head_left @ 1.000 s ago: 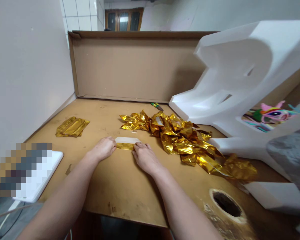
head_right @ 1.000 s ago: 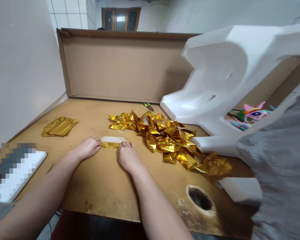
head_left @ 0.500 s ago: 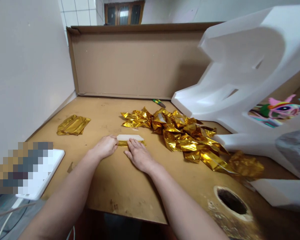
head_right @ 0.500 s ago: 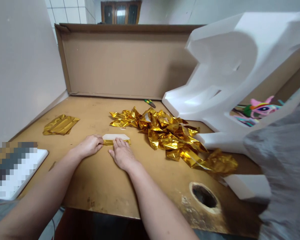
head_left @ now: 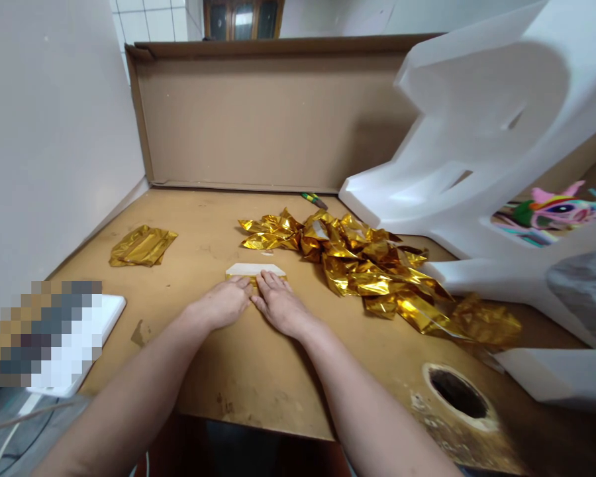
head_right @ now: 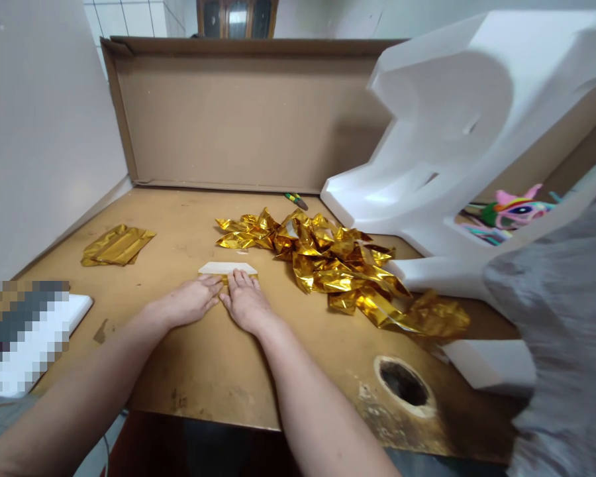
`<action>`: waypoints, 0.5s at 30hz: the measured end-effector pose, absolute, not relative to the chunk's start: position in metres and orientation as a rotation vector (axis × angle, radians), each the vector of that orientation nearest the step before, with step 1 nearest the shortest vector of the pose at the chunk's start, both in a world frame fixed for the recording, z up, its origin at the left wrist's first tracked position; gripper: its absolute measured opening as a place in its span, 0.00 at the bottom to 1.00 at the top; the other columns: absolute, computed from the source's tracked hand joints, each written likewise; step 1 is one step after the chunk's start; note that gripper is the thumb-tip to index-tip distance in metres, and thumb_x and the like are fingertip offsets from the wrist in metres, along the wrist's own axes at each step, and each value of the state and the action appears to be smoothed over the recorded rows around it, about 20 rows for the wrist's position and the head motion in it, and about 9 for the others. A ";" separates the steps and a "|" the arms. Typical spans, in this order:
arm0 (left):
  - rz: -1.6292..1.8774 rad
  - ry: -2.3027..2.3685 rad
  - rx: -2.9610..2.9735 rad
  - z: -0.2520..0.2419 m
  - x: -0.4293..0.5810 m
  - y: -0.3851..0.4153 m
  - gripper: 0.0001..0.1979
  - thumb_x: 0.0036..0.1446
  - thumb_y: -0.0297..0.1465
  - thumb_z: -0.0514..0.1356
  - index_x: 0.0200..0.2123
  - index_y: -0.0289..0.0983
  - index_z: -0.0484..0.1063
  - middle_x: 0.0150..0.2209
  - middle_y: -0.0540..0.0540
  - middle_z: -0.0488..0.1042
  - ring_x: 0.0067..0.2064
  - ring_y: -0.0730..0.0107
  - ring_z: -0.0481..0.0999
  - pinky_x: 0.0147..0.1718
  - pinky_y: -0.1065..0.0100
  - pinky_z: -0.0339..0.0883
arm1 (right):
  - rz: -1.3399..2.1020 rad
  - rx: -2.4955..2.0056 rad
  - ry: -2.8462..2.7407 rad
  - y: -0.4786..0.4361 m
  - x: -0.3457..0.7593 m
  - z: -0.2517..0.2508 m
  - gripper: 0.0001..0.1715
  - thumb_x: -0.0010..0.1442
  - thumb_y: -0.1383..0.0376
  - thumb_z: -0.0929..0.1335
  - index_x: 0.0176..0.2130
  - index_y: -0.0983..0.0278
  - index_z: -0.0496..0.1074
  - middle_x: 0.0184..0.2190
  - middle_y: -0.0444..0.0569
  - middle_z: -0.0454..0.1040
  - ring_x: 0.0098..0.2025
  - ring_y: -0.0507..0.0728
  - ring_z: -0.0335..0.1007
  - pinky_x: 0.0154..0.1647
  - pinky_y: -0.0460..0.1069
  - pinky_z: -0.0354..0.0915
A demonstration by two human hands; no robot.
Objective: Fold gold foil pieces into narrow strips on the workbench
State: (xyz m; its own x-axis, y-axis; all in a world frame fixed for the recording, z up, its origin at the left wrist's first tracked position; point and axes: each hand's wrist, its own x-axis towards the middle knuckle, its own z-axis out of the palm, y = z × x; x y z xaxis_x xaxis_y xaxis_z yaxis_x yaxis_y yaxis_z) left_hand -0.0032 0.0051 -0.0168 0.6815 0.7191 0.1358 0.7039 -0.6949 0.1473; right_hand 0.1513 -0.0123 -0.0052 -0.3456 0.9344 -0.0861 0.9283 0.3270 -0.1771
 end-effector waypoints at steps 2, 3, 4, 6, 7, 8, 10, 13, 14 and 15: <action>0.260 1.210 2.754 -0.021 -0.007 0.008 0.15 0.56 0.27 0.51 0.46 0.33 0.70 0.49 0.39 0.72 0.52 0.62 0.69 0.52 0.63 0.60 | 0.312 -1.795 -2.530 -0.012 0.152 -0.005 0.33 0.63 0.58 0.54 0.62 0.72 0.50 0.64 0.60 0.47 0.66 0.61 0.38 0.63 0.57 0.42; 0.254 1.228 2.722 -0.021 -0.011 0.010 0.15 0.55 0.27 0.52 0.45 0.33 0.70 0.48 0.40 0.72 0.51 0.62 0.70 0.52 0.64 0.61 | 0.327 -1.808 -2.529 -0.012 0.151 -0.004 0.33 0.63 0.58 0.54 0.62 0.72 0.50 0.64 0.60 0.47 0.66 0.61 0.38 0.63 0.57 0.42; 0.254 1.254 2.684 -0.022 -0.015 0.013 0.14 0.55 0.27 0.53 0.44 0.33 0.71 0.47 0.39 0.73 0.50 0.62 0.70 0.51 0.64 0.61 | 0.345 -1.821 -2.529 -0.012 0.151 -0.003 0.33 0.63 0.58 0.54 0.62 0.72 0.50 0.64 0.60 0.46 0.66 0.61 0.38 0.63 0.57 0.42; 0.228 1.308 2.604 -0.020 -0.022 0.017 0.11 0.54 0.28 0.54 0.40 0.34 0.73 0.45 0.40 0.74 0.48 0.61 0.72 0.50 0.65 0.62 | 0.365 -1.839 -2.526 -0.012 0.151 -0.001 0.33 0.63 0.58 0.54 0.62 0.72 0.50 0.65 0.60 0.46 0.66 0.61 0.37 0.63 0.57 0.42; 0.213 1.331 2.567 -0.019 -0.025 0.018 0.11 0.54 0.28 0.55 0.38 0.35 0.74 0.44 0.40 0.75 0.47 0.61 0.73 0.49 0.66 0.63 | 0.366 -1.849 -2.523 -0.012 0.152 0.000 0.33 0.63 0.58 0.54 0.62 0.72 0.50 0.65 0.60 0.45 0.66 0.60 0.37 0.63 0.56 0.42; 0.204 1.351 2.534 -0.018 -0.027 0.019 0.10 0.54 0.29 0.55 0.37 0.36 0.74 0.43 0.41 0.76 0.46 0.62 0.73 0.48 0.66 0.64 | 0.363 -1.863 -2.517 -0.012 0.153 0.001 0.33 0.63 0.58 0.54 0.62 0.72 0.50 0.65 0.59 0.45 0.66 0.60 0.37 0.63 0.56 0.42; 0.224 1.384 2.485 -0.017 -0.029 0.021 0.08 0.54 0.29 0.56 0.35 0.38 0.75 0.41 0.43 0.76 0.45 0.62 0.74 0.47 0.66 0.64 | 0.343 -1.904 -2.503 -0.012 0.155 0.003 0.33 0.63 0.58 0.54 0.63 0.71 0.49 0.65 0.59 0.45 0.66 0.60 0.37 0.62 0.56 0.43; 0.302 1.420 2.444 -0.017 -0.030 0.022 0.07 0.53 0.28 0.56 0.32 0.38 0.75 0.40 0.45 0.77 0.45 0.63 0.74 0.47 0.66 0.64 | 0.317 -1.998 -2.491 -0.012 0.159 0.006 0.33 0.63 0.59 0.55 0.62 0.73 0.49 0.65 0.60 0.45 0.66 0.60 0.38 0.62 0.56 0.44; 0.336 1.426 2.429 -0.017 -0.030 0.023 0.08 0.53 0.27 0.56 0.31 0.38 0.75 0.39 0.45 0.77 0.45 0.64 0.74 0.47 0.66 0.64 | 0.305 -2.033 -2.487 -0.011 0.160 0.007 0.33 0.63 0.59 0.55 0.62 0.73 0.49 0.65 0.60 0.45 0.66 0.60 0.39 0.62 0.56 0.44; 0.365 1.431 2.418 -0.017 -0.030 0.023 0.08 0.53 0.26 0.56 0.30 0.38 0.75 0.38 0.45 0.77 0.45 0.63 0.74 0.47 0.66 0.64 | 0.291 -2.067 -2.485 -0.012 0.161 0.008 0.33 0.63 0.59 0.55 0.62 0.73 0.50 0.65 0.60 0.46 0.65 0.60 0.40 0.62 0.56 0.44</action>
State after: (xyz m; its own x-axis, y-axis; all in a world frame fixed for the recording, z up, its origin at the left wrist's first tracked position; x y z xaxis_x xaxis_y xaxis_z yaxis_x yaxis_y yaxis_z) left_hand -0.0297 0.0232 -0.0169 0.4692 0.8809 0.0616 0.8027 -0.4546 0.3861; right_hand 0.1608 -0.0116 0.0083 -0.1856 0.9635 -0.1930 0.9820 0.1749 -0.0715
